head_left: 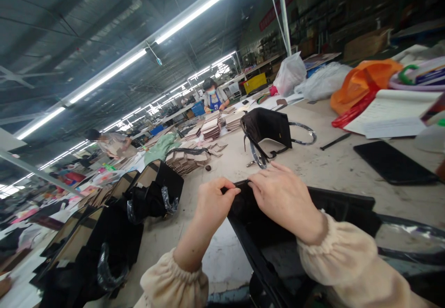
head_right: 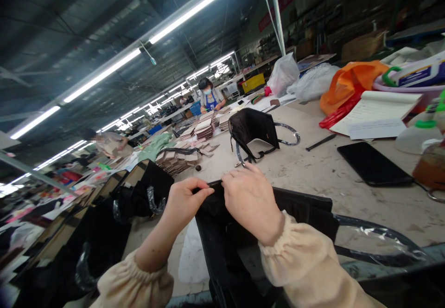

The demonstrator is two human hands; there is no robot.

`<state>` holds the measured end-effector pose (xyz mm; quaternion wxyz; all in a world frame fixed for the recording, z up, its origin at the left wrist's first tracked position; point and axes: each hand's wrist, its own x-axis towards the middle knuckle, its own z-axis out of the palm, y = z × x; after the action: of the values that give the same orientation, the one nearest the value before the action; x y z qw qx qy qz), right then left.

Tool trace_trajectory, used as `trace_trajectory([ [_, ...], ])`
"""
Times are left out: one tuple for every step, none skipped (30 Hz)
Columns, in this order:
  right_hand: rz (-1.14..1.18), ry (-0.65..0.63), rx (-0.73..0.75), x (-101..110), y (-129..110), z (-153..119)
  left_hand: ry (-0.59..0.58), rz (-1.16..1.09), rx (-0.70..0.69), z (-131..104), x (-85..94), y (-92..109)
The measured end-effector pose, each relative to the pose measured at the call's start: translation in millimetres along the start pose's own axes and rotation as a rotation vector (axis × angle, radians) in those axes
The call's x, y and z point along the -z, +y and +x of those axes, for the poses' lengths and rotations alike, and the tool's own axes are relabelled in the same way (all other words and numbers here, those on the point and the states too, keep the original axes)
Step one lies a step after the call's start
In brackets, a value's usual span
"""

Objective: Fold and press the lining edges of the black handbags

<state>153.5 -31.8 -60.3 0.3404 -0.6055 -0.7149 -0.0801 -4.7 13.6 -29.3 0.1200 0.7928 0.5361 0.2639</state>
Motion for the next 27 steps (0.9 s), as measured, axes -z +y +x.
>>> trace_trajectory([
  [-0.001, 0.001, -0.005, -0.1, 0.6, 0.2, 0.001, -0.005, -0.014, 0.4, -0.2, 0.6],
  [-0.004, 0.001, -0.007, -0.2, 1.2, 0.4, 0.002, -0.011, -0.036, 0.5, -0.4, 1.0],
  [-0.008, 0.001, -0.008, -0.4, 1.9, 0.5, 0.002, -0.015, -0.062, 0.4, -0.5, 1.2],
  [-0.013, 0.001, -0.007, -0.6, 2.5, 0.5, 0.002, -0.016, -0.088, 0.1, -0.5, 1.3],
  [-0.017, 0.001, -0.006, -0.7, 3.0, 0.5, 0.004, -0.015, -0.11, -0.3, -0.5, 1.3],
  [-0.02, 0.0, -0.005, -0.9, 3.4, 0.5, 0.007, -0.014, -0.127, -0.7, -0.6, 1.1],
  [-0.021, 0.0, -0.005, -1.0, 3.7, 0.5, 0.011, -0.013, -0.139, -1.1, -0.6, 0.8],
  [-0.02, -0.002, -0.004, -1.1, 3.8, 0.5, 0.016, -0.016, -0.151, -1.3, -0.8, 0.4],
  [-0.019, -0.004, -0.004, -1.2, 3.8, 0.5, 0.02, -0.024, -0.163, -1.2, -1.0, 0.0],
  [-0.018, -0.006, -0.003, -1.2, 3.6, 0.5, 0.019, -0.034, -0.176, -1.1, -1.2, -0.6],
  [-0.019, -0.007, -0.002, -1.2, 3.5, 0.5, 0.017, -0.043, -0.188, -0.7, -1.5, -1.1],
  [-0.021, -0.009, 0.001, -1.2, 3.2, 0.6, 0.013, -0.05, -0.199, -0.3, -1.8, -1.6],
  [-0.025, -0.01, 0.002, -1.2, 3.0, 0.8, 0.009, -0.052, -0.206, 0.2, -2.0, -2.2],
  [-0.028, -0.012, 0.002, -1.2, 2.8, 0.9, 0.004, -0.05, -0.209, 0.5, -2.2, -2.6],
  [-0.032, -0.013, 0.002, -1.1, 2.6, 1.1, 0.001, -0.044, -0.206, 0.8, -2.4, -2.9],
  [-0.035, -0.016, 0.001, -1.0, 2.4, 1.3, 0.002, -0.034, -0.2, 1.0, -2.5, -3.1],
  [-0.037, -0.019, 0.0, -0.9, 2.3, 1.4, 0.006, -0.023, -0.19, 1.1, -2.5, -3.0],
  [-0.038, -0.022, -0.001, -0.7, 2.2, 1.5, 0.011, -0.01, -0.176, 1.1, -2.4, -2.7],
  [-0.04, -0.024, -0.002, -0.5, 2.1, 1.6, 0.016, 0.006, -0.161, 1.1, -2.3, -2.0],
  [-0.04, -0.025, -0.002, -0.3, 2.0, 1.6, 0.017, 0.02, -0.145, 1.1, -2.1, -1.0],
  [-0.041, -0.024, -0.003, -0.1, 1.9, 1.6, 0.017, 0.034, -0.13, 1.2, -1.9, 0.1],
  [-0.042, -0.021, -0.003, 0.0, 1.8, 1.6, 0.012, 0.048, -0.114, 1.4, -1.7, 1.4],
  [-0.044, -0.017, -0.004, 0.0, 1.8, 1.5, 0.007, 0.065, -0.099, 1.7, -1.5, 2.7],
  [-0.045, -0.013, -0.004, -0.1, 1.8, 1.4, 0.002, 0.086, -0.085, 2.1, -1.4, 3.8],
  [-0.045, -0.01, -0.004, -0.3, 1.8, 1.4, -0.001, 0.106, -0.073, 2.6, -1.4, 4.6],
  [-0.045, -0.008, -0.006, -0.5, 1.8, 1.3, -0.004, 0.123, -0.067, 3.1, -1.5, 5.2],
  [-0.044, -0.006, -0.007, -0.7, 1.8, 1.3, -0.007, 0.133, -0.066, 3.6, -1.7, 5.4],
])
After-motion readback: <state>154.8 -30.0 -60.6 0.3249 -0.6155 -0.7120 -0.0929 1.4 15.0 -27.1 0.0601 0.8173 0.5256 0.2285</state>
